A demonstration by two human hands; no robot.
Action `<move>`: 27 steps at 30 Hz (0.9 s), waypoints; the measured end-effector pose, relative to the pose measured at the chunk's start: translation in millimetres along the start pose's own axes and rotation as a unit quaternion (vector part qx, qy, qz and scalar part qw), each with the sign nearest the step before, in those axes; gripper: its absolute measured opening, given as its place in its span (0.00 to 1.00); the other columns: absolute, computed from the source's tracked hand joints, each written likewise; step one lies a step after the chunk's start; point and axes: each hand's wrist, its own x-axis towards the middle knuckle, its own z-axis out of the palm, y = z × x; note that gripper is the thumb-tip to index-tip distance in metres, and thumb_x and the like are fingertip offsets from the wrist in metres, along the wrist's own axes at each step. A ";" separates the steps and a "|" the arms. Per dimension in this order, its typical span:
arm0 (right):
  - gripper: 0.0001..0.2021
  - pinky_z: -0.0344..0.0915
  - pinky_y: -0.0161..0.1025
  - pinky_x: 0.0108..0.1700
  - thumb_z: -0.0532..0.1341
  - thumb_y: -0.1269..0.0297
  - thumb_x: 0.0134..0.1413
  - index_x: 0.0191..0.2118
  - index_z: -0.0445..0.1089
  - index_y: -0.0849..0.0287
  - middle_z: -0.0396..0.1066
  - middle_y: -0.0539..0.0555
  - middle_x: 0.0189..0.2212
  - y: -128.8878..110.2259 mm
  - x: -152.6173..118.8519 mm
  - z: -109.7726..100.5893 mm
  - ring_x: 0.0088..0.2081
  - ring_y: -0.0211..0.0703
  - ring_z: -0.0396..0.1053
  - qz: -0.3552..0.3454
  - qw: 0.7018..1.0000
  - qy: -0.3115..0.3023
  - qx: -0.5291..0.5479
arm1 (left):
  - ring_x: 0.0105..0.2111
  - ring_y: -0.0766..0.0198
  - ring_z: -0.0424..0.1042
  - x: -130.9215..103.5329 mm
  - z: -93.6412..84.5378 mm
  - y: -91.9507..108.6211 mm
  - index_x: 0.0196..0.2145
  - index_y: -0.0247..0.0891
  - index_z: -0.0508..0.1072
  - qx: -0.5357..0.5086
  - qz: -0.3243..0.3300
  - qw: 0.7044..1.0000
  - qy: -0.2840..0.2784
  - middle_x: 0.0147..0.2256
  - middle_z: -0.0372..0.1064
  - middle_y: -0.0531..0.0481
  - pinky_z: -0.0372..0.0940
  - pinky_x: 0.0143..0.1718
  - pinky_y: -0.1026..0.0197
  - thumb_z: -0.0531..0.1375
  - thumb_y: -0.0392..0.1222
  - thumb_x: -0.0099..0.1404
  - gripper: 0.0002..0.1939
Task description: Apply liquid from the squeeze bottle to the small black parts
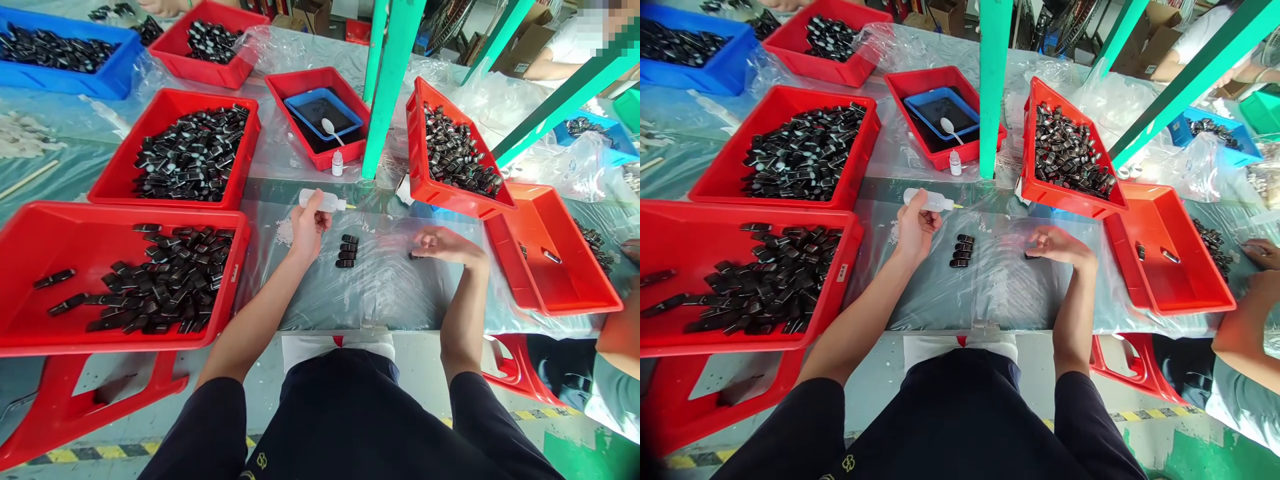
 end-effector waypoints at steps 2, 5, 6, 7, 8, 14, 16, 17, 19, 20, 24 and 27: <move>0.24 0.62 0.40 0.34 0.77 0.45 0.39 0.39 0.78 0.56 0.74 0.51 0.32 12.0 0.1 -5.3 0.32 0.42 0.68 0.054 0.997 -0.027 -0.041 | 0.17 0.71 0.61 -1.4 1.0 2.4 0.24 0.38 0.73 -0.004 -0.004 1.000 -0.001 0.18 0.61 0.55 0.53 0.19 0.63 0.71 0.63 0.61 0.25; 0.25 0.63 0.40 0.37 0.76 0.43 0.36 0.38 0.79 0.54 0.74 0.51 0.35 21.3 6.6 -6.2 0.36 0.43 0.68 0.065 0.995 0.002 -0.079 | 0.17 0.71 0.60 -2.7 2.6 5.7 0.24 0.38 0.73 -0.008 -0.007 1.000 0.011 0.18 0.60 0.55 0.54 0.19 0.63 0.70 0.63 0.62 0.25; 0.25 0.62 0.40 0.37 0.75 0.41 0.37 0.37 0.79 0.54 0.74 0.51 0.35 21.6 8.9 -5.5 0.36 0.43 0.68 0.060 0.995 0.003 -0.081 | 0.17 0.71 0.60 -2.8 3.0 6.2 0.24 0.38 0.73 -0.008 -0.009 1.000 0.017 0.18 0.60 0.55 0.54 0.19 0.63 0.70 0.62 0.63 0.25; 0.25 0.62 0.40 0.37 0.74 0.39 0.39 0.36 0.79 0.55 0.74 0.52 0.34 20.6 10.9 -4.4 0.35 0.43 0.67 0.054 0.995 -0.002 -0.078 | 0.17 0.71 0.60 -2.6 3.1 6.5 0.24 0.38 0.72 -0.008 -0.010 1.000 0.023 0.18 0.60 0.56 0.54 0.19 0.64 0.69 0.62 0.63 0.25; 0.25 0.61 0.40 0.36 0.73 0.37 0.41 0.35 0.79 0.55 0.75 0.52 0.33 18.5 12.4 -2.9 0.35 0.43 0.67 0.047 0.996 -0.012 -0.071 | 0.17 0.71 0.60 -2.3 3.1 6.4 0.24 0.38 0.72 -0.008 -0.011 1.000 0.027 0.18 0.60 0.56 0.54 0.19 0.64 0.69 0.61 0.64 0.25; 0.24 0.60 0.41 0.34 0.67 0.37 0.51 0.34 0.75 0.56 0.76 0.54 0.33 -0.8 19.4 17.3 0.32 0.43 0.67 -0.012 0.998 -0.036 -0.041 | 0.17 0.72 0.60 -0.4 1.4 3.1 0.24 0.38 0.72 -0.007 -0.006 1.000 0.020 0.18 0.60 0.56 0.53 0.20 0.64 0.70 0.58 0.63 0.23; 0.18 0.61 0.42 0.35 0.66 0.44 0.56 0.34 0.72 0.56 0.76 0.55 0.34 -5.4 23.3 26.0 0.33 0.44 0.68 -0.035 0.998 0.013 -0.057 | 0.17 0.71 0.60 -0.3 1.3 2.5 0.24 0.38 0.71 -0.004 -0.004 1.000 0.021 0.18 0.60 0.56 0.53 0.20 0.64 0.70 0.58 0.62 0.23; 0.15 0.61 0.43 0.36 0.65 0.48 0.58 0.34 0.71 0.56 0.77 0.56 0.35 -7.1 25.5 29.8 0.34 0.45 0.69 -0.046 0.996 0.044 -0.067 | 0.17 0.71 0.60 -0.3 1.4 2.4 0.24 0.38 0.71 -0.002 -0.004 1.000 0.022 0.18 0.60 0.56 0.53 0.20 0.64 0.70 0.58 0.62 0.23; 0.10 0.63 0.46 0.39 0.63 0.54 0.61 0.38 0.71 0.55 0.79 0.57 0.36 -9.6 29.9 35.6 0.35 0.47 0.70 -0.067 0.990 0.096 -0.076 | 0.17 0.71 0.60 -0.6 1.8 2.4 0.23 0.39 0.71 0.004 -0.005 1.000 0.025 0.18 0.60 0.55 0.53 0.20 0.63 0.70 0.59 0.62 0.23; 0.09 0.64 0.46 0.41 0.63 0.57 0.61 0.43 0.72 0.55 0.80 0.57 0.37 -10.4 31.9 37.4 0.35 0.48 0.70 -0.078 0.988 0.114 -0.074 | 0.17 0.71 0.60 -0.7 2.1 2.5 0.23 0.39 0.71 0.006 -0.006 1.000 0.027 0.18 0.60 0.55 0.53 0.19 0.63 0.70 0.59 0.62 0.23; 0.13 0.66 0.47 0.44 0.62 0.60 0.62 0.51 0.72 0.55 0.79 0.55 0.37 -12.7 37.6 40.1 0.36 0.49 0.71 -0.117 0.977 0.168 -0.060 | 0.17 0.71 0.60 -1.3 2.6 3.2 0.23 0.39 0.71 0.007 -0.006 1.000 0.028 0.19 0.61 0.55 0.54 0.18 0.64 0.70 0.60 0.62 0.24; 0.08 0.66 0.45 0.44 0.62 0.59 0.62 0.43 0.74 0.55 0.76 0.55 0.37 -14.5 40.6 42.8 0.36 0.46 0.70 -0.153 0.965 0.209 -0.029 | 0.17 0.71 0.60 -1.2 2.1 3.1 0.24 0.39 0.72 0.011 0.000 0.999 0.030 0.19 0.61 0.55 0.55 0.18 0.64 0.70 0.61 0.62 0.24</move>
